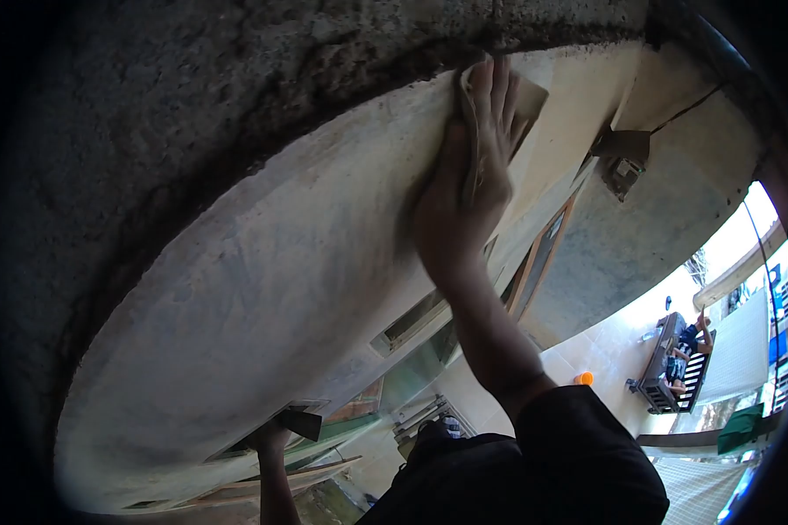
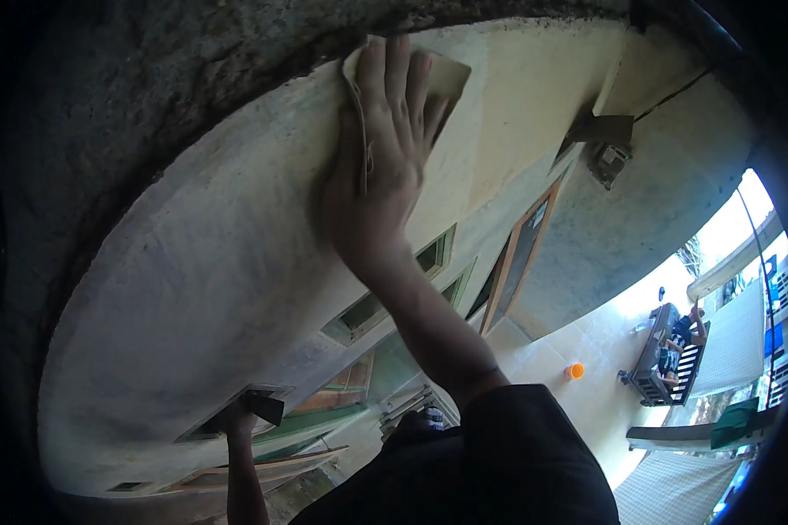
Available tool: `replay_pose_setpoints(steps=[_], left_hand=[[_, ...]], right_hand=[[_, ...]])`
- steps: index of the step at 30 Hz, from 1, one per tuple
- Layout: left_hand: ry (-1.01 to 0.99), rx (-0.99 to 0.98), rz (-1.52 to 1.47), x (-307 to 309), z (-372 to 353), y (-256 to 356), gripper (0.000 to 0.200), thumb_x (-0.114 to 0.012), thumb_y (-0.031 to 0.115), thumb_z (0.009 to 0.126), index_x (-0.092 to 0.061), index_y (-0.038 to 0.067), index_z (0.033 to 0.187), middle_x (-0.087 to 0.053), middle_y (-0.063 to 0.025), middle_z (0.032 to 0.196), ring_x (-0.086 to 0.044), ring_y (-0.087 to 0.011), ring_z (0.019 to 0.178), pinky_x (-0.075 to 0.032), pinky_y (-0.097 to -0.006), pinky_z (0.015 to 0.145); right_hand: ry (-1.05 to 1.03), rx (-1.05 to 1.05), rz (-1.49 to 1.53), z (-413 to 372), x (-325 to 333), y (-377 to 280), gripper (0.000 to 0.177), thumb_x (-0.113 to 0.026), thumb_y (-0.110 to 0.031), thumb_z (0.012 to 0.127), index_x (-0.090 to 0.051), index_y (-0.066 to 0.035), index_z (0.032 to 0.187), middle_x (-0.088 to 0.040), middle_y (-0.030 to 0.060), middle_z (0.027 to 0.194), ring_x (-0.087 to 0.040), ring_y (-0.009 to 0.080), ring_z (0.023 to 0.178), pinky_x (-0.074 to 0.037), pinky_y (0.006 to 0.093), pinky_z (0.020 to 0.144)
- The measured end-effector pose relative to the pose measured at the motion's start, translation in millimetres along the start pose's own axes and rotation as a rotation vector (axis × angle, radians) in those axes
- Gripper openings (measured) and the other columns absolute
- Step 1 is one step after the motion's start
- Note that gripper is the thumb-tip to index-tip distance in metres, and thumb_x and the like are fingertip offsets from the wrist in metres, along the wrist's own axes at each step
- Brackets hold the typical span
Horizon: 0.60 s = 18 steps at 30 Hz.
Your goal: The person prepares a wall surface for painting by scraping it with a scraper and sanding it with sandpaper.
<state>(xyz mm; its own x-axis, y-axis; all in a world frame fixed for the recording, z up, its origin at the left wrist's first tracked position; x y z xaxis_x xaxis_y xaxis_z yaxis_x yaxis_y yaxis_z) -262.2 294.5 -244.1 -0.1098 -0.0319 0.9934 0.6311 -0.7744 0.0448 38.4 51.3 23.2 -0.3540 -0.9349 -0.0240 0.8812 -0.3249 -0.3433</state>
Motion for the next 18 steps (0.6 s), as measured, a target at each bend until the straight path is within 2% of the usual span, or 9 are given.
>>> replay_pose_setpoints(steps=[3, 4, 7, 8, 10, 11, 13, 15, 18], left_hand=[[-0.010, -0.001, -0.126, -19, 0, -11, 0.042, -0.059, 0.034, 0.075, -0.057, 0.008, 0.108, -0.058, -0.0214, 0.107, -0.053, -0.0398, 0.104, -0.041, -0.0456, 0.090], [0.004, -0.034, -0.219, -24, -1, -17, 0.042, -0.060, 0.033, 0.075, -0.057, 0.007, 0.108, -0.058, -0.0217, 0.106, -0.053, -0.0398, 0.105, -0.040, -0.0463, 0.090], [-0.001, -0.024, -0.158, -35, -3, -26, 0.041, -0.062, 0.031, 0.075, -0.057, 0.006, 0.108, -0.058, -0.0218, 0.106, -0.053, -0.0407, 0.103, -0.041, -0.0461, 0.089], [0.000, -0.028, -0.151, -26, -2, -22, 0.041, -0.062, 0.031, 0.075, -0.057, 0.006, 0.108, -0.058, -0.0218, 0.106, -0.053, -0.0407, 0.103, -0.041, -0.0461, 0.089], [0.149, -0.061, -0.015, -6, 0, -2, 0.039, -0.062, 0.030, 0.076, -0.057, 0.006, 0.107, -0.058, -0.0223, 0.105, -0.052, -0.0404, 0.103, -0.042, -0.0435, 0.088], [0.140, -0.064, -0.023, -8, -2, -4, 0.039, -0.062, 0.030, 0.076, -0.057, 0.006, 0.107, -0.058, -0.0223, 0.105, -0.052, -0.0404, 0.103, -0.042, -0.0435, 0.088], [-0.040, -0.034, -0.279, -14, 0, -9, 0.038, -0.060, 0.030, 0.078, -0.056, 0.007, 0.108, -0.057, -0.0222, 0.107, -0.051, -0.0403, 0.105, -0.039, -0.0450, 0.092], [-0.053, -0.033, -0.284, -18, 1, -12, 0.038, -0.059, 0.030, 0.079, -0.056, 0.007, 0.108, -0.057, -0.0221, 0.108, -0.051, -0.0400, 0.106, -0.038, -0.0453, 0.092], [-0.027, -0.041, -0.231, -28, -1, -19, 0.037, -0.057, 0.032, 0.081, -0.056, 0.007, 0.109, -0.056, -0.0220, 0.109, -0.050, -0.0396, 0.106, -0.038, -0.0460, 0.091]], right_hand=[[-0.167, -0.024, 0.036, -79, 0, -8, 0.040, -0.036, -0.001, 0.091, -0.041, -0.001, 0.131, -0.032, 0.0201, 0.139, -0.019, 0.0337, 0.134, -0.011, 0.0503, 0.109], [-0.239, 0.036, -0.018, -123, -2, 1, 0.041, -0.039, -0.001, 0.087, -0.045, 0.000, 0.127, -0.035, 0.0231, 0.137, -0.024, 0.0389, 0.132, -0.010, 0.0553, 0.107], [-0.242, 0.070, -0.036, -81, 7, 11, 0.041, -0.039, -0.004, 0.088, -0.044, -0.002, 0.129, -0.037, 0.0200, 0.137, -0.026, 0.0363, 0.132, -0.010, 0.0551, 0.107], [-0.161, 0.144, -0.061, -49, 4, 17, 0.044, -0.037, -0.001, 0.090, -0.037, -0.002, 0.133, -0.032, 0.0198, 0.139, -0.021, 0.0325, 0.134, -0.010, 0.0481, 0.110], [-0.027, 0.074, 0.010, -6, 0, 19, 0.041, -0.035, -0.003, 0.091, -0.038, 0.001, 0.132, -0.033, 0.0159, 0.140, -0.020, 0.0296, 0.134, -0.011, 0.0447, 0.111], [0.031, 0.030, 0.028, -1, -4, 14, 0.040, -0.035, -0.003, 0.091, -0.038, 0.003, 0.131, -0.033, 0.0151, 0.140, -0.020, 0.0288, 0.134, -0.010, 0.0438, 0.111], [-0.001, 0.007, 0.029, -40, -8, 0, 0.040, -0.035, -0.001, 0.091, -0.040, 0.001, 0.130, -0.034, 0.0164, 0.139, -0.019, 0.0264, 0.135, -0.009, 0.0446, 0.111], [-0.258, -0.028, 0.062, -88, 6, -22, 0.040, -0.034, -0.003, 0.091, -0.043, -0.004, 0.130, -0.034, 0.0179, 0.139, -0.017, 0.0313, 0.135, -0.007, 0.0505, 0.110], [-0.255, 0.090, 0.007, -65, 11, 5, 0.040, -0.036, 0.002, 0.089, -0.044, -0.002, 0.128, -0.034, 0.0189, 0.139, -0.017, 0.0353, 0.134, -0.009, 0.0513, 0.109]])
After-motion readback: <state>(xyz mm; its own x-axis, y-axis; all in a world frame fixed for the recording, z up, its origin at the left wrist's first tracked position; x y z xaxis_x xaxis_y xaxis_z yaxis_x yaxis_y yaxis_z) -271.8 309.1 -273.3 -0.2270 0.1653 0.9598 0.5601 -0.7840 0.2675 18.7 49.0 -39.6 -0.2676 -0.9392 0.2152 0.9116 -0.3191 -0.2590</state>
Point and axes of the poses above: each hand's wrist, its own z-axis towards the middle knuckle, its own x-axis out of the back of the hand, y = z × x, the point moved 1 cm from there along z, towards the middle knuckle
